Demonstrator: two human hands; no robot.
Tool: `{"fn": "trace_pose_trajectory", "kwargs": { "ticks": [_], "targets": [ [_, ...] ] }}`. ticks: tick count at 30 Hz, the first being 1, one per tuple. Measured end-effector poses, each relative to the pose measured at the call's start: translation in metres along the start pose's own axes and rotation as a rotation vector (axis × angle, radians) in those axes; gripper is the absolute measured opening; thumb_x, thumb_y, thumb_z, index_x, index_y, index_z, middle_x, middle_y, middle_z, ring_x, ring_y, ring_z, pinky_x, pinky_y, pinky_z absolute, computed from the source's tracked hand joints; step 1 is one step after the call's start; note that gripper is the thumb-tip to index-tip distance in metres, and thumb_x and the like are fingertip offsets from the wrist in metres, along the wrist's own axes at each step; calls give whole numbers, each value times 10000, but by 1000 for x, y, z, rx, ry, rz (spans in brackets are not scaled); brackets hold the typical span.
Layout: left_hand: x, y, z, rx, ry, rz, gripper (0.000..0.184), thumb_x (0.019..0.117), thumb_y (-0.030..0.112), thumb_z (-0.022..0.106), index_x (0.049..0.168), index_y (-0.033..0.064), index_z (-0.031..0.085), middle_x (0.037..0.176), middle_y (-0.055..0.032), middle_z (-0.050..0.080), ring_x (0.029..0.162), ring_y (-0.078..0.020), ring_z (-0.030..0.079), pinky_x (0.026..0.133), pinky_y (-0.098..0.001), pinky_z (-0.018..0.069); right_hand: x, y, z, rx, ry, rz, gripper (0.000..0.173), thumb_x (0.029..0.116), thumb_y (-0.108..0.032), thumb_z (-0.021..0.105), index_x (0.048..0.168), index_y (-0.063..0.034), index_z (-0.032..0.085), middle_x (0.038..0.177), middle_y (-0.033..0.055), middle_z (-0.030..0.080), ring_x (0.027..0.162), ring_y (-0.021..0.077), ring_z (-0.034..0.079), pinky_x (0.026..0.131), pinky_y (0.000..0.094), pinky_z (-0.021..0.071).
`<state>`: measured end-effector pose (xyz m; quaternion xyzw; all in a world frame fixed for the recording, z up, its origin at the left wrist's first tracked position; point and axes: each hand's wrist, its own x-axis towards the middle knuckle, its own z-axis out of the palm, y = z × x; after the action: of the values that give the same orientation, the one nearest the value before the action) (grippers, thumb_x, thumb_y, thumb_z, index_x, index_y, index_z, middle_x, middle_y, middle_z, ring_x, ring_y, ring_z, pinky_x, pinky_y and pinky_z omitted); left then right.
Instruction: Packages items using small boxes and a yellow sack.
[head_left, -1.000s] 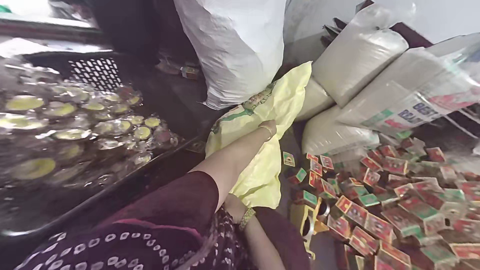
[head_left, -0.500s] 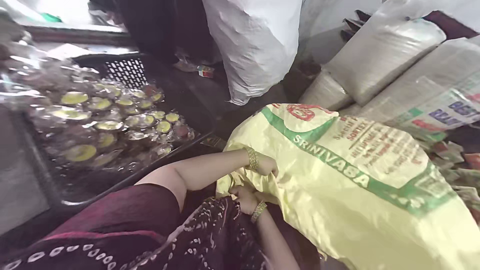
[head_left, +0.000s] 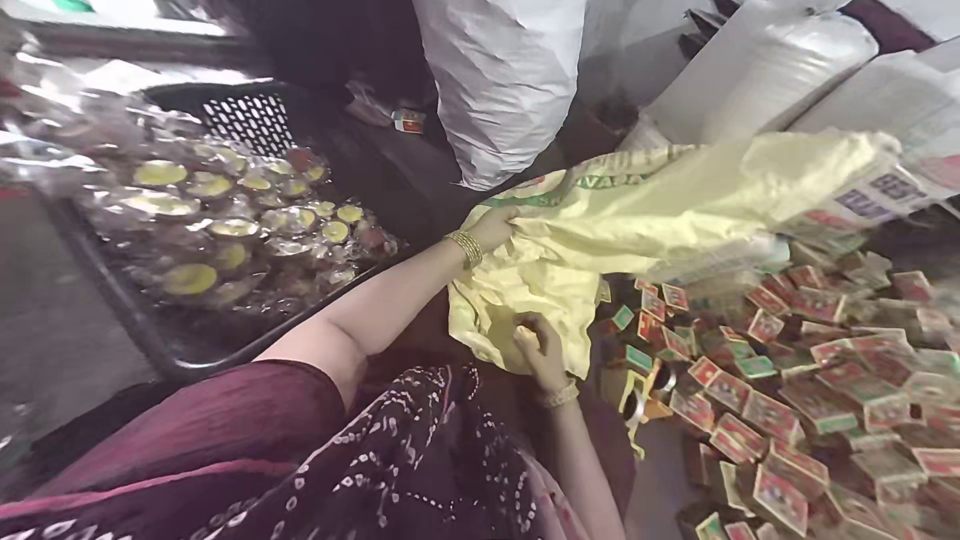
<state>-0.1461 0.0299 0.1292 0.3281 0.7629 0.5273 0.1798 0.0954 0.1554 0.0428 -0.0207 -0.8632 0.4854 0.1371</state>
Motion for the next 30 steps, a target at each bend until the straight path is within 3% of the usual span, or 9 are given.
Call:
{"fn": "trace_pose_trajectory", "kwargs": {
  "ticks": [4,8,12,15,17,18,22,25,30],
  "targets": [
    [-11,-3,-6,-33,85,-46,261,969,17,549,1208,17,656,1232,-176,668,1150,-297,643,992,-547,505,12,-2,-29,17,554,132,511,945,-257,677,1277,111,553,1239,238,626,1148,242,633,983,364,544],
    [-29,-17,7,-69,58,56,140,927,-18,582,1040,-10,665,1046,-174,679,988,-282,662,873,-521,546,40,-15,-61,128,730,172,855,902,-288,736,1515,90,274,1500,292,422,1339,295,517,1037,386,524],
    [-66,-10,16,5,-76,43,132,939,-12,562,1007,-34,673,986,-171,670,946,-265,646,861,-481,528,85,-66,-103,286,899,104,998,959,-228,696,1623,-47,-27,1595,258,287,1384,278,482,1060,435,522],
    [-77,-19,21,36,-122,202,102,913,14,578,939,-36,663,1025,-154,670,1019,-234,629,928,-417,507,123,-108,-133,317,990,204,977,917,-311,778,1607,-59,134,1431,202,524,1212,241,628,952,422,587],
    [-80,-19,20,89,-128,264,107,894,3,598,942,-54,675,1072,-192,673,1096,-294,623,1001,-450,483,141,-123,-137,284,922,321,658,875,-227,798,1404,8,486,1170,160,673,1013,220,691,828,407,604],
    [-83,-18,18,132,-142,263,132,901,5,594,977,-54,684,1115,-204,669,1145,-321,610,1045,-474,460,147,-126,-136,241,869,381,506,873,-131,764,1308,27,559,1102,158,677,959,222,677,797,408,588],
    [-100,-20,6,313,-151,191,347,929,91,623,1274,61,642,1392,-169,574,1339,-345,506,1154,-558,346,155,-106,-128,-172,712,505,607,757,41,756,1322,86,539,1153,228,656,987,284,662,829,467,578],
    [-132,-26,-12,424,-165,66,698,912,186,717,1541,137,419,1610,-225,332,1505,-418,289,1211,-648,205,136,-102,-105,-538,479,672,505,912,-98,705,1328,139,543,1272,320,611,1156,400,616,985,547,498],
    [-202,-41,-70,628,-153,-87,769,895,268,762,1558,113,406,1639,-231,279,1529,-462,203,1149,-786,135,85,-93,-57,-534,382,771,421,955,-67,646,1310,141,555,1319,319,597,1203,409,593,1036,546,465]
  ]
}}
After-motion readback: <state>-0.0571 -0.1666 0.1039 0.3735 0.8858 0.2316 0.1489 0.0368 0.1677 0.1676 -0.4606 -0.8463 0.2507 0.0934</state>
